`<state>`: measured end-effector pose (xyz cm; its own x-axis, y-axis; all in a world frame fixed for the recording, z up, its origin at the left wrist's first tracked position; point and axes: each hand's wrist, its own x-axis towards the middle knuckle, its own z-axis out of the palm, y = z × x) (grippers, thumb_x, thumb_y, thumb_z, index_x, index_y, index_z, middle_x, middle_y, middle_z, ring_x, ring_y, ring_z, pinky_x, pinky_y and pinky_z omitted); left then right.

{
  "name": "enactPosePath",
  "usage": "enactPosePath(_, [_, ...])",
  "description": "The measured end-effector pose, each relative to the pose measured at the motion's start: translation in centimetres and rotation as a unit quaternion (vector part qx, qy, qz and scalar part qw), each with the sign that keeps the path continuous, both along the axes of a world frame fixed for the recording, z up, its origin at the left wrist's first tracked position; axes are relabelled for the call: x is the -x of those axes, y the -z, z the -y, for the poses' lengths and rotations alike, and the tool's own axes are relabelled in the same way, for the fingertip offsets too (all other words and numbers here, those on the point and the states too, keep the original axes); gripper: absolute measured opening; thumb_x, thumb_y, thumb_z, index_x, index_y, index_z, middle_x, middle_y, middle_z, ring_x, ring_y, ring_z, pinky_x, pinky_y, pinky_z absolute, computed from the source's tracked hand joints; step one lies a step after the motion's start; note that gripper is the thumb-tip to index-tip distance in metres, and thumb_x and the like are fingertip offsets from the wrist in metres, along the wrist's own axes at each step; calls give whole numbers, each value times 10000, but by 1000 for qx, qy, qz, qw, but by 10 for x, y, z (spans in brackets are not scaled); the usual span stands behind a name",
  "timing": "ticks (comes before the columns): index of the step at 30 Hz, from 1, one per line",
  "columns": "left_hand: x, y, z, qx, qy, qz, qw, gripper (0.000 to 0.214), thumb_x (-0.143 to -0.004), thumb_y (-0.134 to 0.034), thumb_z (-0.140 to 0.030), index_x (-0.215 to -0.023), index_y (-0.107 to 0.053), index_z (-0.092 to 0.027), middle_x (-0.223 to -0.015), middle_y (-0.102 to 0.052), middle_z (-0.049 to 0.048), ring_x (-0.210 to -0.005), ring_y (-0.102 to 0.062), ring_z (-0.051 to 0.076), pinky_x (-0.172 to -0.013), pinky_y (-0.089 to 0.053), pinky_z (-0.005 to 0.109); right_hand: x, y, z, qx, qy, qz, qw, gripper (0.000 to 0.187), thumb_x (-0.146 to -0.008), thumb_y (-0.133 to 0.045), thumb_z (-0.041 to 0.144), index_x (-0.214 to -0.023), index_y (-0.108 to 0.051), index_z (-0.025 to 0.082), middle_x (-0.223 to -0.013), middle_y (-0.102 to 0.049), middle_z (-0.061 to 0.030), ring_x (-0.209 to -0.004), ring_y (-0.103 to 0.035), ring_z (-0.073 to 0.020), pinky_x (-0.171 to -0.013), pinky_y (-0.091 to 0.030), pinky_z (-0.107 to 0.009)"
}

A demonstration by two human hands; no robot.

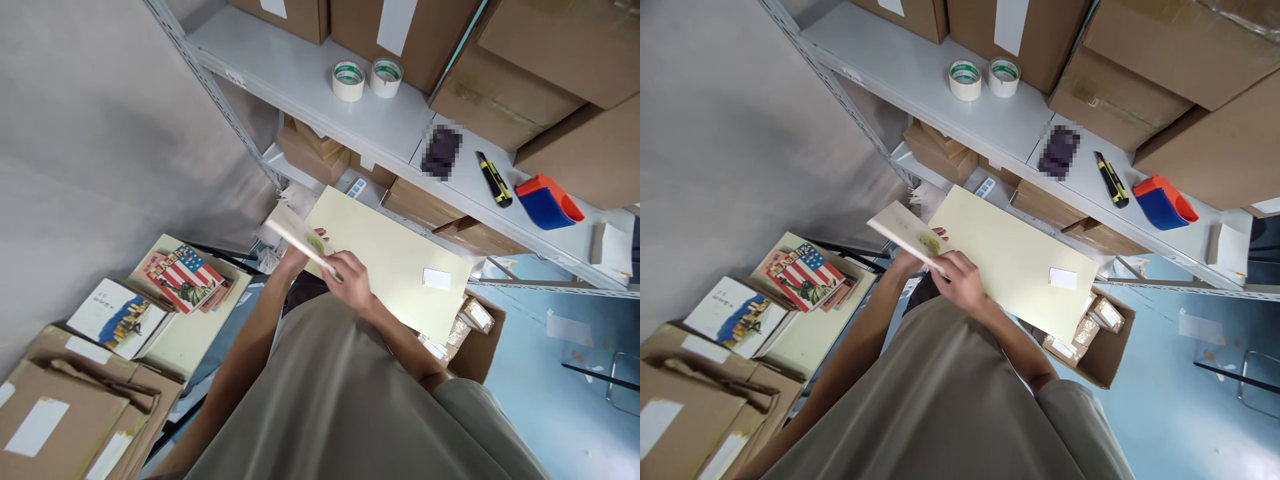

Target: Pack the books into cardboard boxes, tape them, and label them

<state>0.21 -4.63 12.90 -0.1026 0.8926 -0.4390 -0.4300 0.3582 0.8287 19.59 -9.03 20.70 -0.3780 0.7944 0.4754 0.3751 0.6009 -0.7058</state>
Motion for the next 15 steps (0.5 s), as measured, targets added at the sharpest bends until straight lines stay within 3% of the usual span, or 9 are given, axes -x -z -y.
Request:
enactPosePath(3, [4, 7, 11, 11, 0, -55, 998, 658, -612, -1059, -565, -1105, -858, -178, -1190, -859, 143, -1188, -811, 375, -1135, -645, 536, -13, 3, -11, 55, 59, -56, 995, 202, -1146, -676, 349, -1221, -847, 271, -1034, -798, -83, -903, -767, -230, -831, -676, -388])
enactPosePath(6, [9, 14, 21, 30, -22, -89, 995, 699, -587, -1074, -631, -1082, -868, -183, -1074, -864, 97, -994, -823, 287, -1029, -688, 473, -24, 11, -18, 117, 105, -102, 982, 241, -1127, -686, 442, -1164, -833, 255, -992, -756, -66, -867, -723, -217, -779, -642, -375])
enactPosePath(10, [13, 25, 29, 84, -76, -124, 986, 643, -671, -1030, -609, -1118, -865, -178, -920, -826, 55, -812, -781, 208, -849, -702, 386, -33, 32, -24, 207, 175, -140, 952, 352, -1095, -687, 568, -1094, -788, 230, -969, -699, -43, -827, -671, -188, -737, -590, -337])
enactPosePath(15, [11, 45, 23, 112, -93, -165, 976, 475, -842, -868, -526, -1153, -867, -167, -681, -635, -27, -671, -665, 159, -754, -652, 330, -30, 66, -24, 297, 249, -143, 911, 460, -1069, -646, 671, -1059, -718, 217, -920, -653, -18, -761, -577, -163, -704, -520, -317])
